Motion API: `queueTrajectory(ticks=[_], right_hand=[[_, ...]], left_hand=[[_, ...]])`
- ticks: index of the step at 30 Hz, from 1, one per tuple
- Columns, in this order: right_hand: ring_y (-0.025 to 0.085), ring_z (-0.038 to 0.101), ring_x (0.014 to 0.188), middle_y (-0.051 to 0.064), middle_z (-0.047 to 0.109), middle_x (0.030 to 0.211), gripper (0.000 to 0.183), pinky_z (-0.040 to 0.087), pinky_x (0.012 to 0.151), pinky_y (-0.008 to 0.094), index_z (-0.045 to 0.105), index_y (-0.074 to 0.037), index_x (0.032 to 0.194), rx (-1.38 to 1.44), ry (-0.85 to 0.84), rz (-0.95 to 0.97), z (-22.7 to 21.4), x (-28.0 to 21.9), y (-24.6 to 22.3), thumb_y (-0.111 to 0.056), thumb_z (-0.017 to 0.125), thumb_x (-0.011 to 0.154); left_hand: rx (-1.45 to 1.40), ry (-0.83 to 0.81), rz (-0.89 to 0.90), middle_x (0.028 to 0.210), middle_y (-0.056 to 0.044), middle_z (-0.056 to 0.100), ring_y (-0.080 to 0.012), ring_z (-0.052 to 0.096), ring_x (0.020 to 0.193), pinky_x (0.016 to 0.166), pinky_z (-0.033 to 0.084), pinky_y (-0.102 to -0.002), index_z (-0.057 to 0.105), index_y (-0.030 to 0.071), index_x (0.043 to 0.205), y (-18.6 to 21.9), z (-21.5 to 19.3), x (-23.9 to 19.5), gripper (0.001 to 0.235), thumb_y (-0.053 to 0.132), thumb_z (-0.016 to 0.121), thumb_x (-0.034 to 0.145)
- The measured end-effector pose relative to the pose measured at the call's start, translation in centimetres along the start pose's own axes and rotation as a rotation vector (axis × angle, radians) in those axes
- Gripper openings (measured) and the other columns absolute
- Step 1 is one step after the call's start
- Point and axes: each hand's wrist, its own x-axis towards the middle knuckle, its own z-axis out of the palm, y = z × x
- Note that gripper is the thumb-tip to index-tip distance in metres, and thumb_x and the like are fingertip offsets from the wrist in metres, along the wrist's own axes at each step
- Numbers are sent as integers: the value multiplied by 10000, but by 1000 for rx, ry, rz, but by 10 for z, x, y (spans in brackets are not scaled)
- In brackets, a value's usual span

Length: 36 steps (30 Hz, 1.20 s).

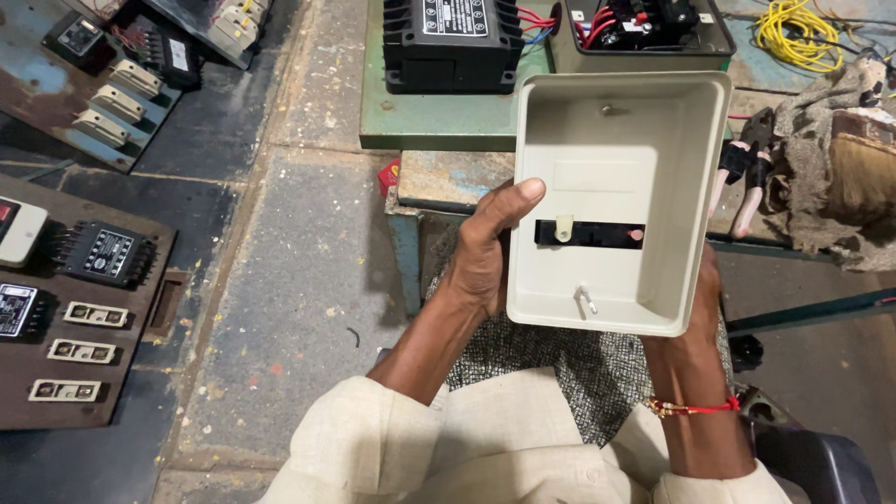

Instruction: The person wipes and brushes various electrical enclosure parts and switches by hand using a cloth and a large brush.

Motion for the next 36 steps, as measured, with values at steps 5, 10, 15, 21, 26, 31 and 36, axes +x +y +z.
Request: queueTrajectory(ticks=[5,10,15,21,26,31,36], right_hand=[[136,639,630,76,653,839,263,550,506,266,651,20,1090,33,88,164,7,5,-13,-187,491,1064],[145,640,661,83,659,875,230,545,540,257,650,34,1120,-40,86,138,9,2,-11,-161,538,1071],[152,704,768,92,683,969,235,594,646,252,628,39,1190,156,2,96,9,-5,-11,-149,537,1082],[160,699,684,111,700,920,260,588,559,255,640,43,1160,139,-29,129,10,5,-10,-176,563,1041],[155,650,578,114,681,812,230,525,461,255,674,77,1119,176,-129,174,12,6,-14,-132,634,1034],[140,664,560,81,686,775,193,571,477,275,671,50,1074,122,-84,297,20,16,-23,-121,641,989],[158,690,683,112,702,898,176,601,605,274,655,57,1132,223,-177,261,34,5,-44,-79,635,1022]], left_hand=[[-26,-30,-23,1116,-250,675,-271,733,959,825,649,-378,511,-136,1380,2,3,-1,812,475,694,877],[-34,-51,-32,1146,-245,667,-273,732,999,850,650,-382,482,-117,1405,2,3,-3,819,472,696,878],[-75,-71,-32,1152,-250,661,-277,726,996,851,645,-385,483,-126,1403,0,2,-2,806,461,706,898],[-64,-43,-25,1113,-237,682,-264,735,949,823,652,-374,525,-134,1350,-3,-2,1,771,460,705,893],[51,29,33,962,-253,704,-291,760,796,660,653,-369,579,-190,1236,-10,-14,5,784,503,692,886],[-35,68,5,1015,-262,693,-269,750,847,726,667,-340,570,-179,1272,-11,-17,8,788,479,719,864],[-33,103,51,981,-272,676,-283,740,773,639,653,-337,540,-188,1278,-10,-16,12,815,490,705,856]])
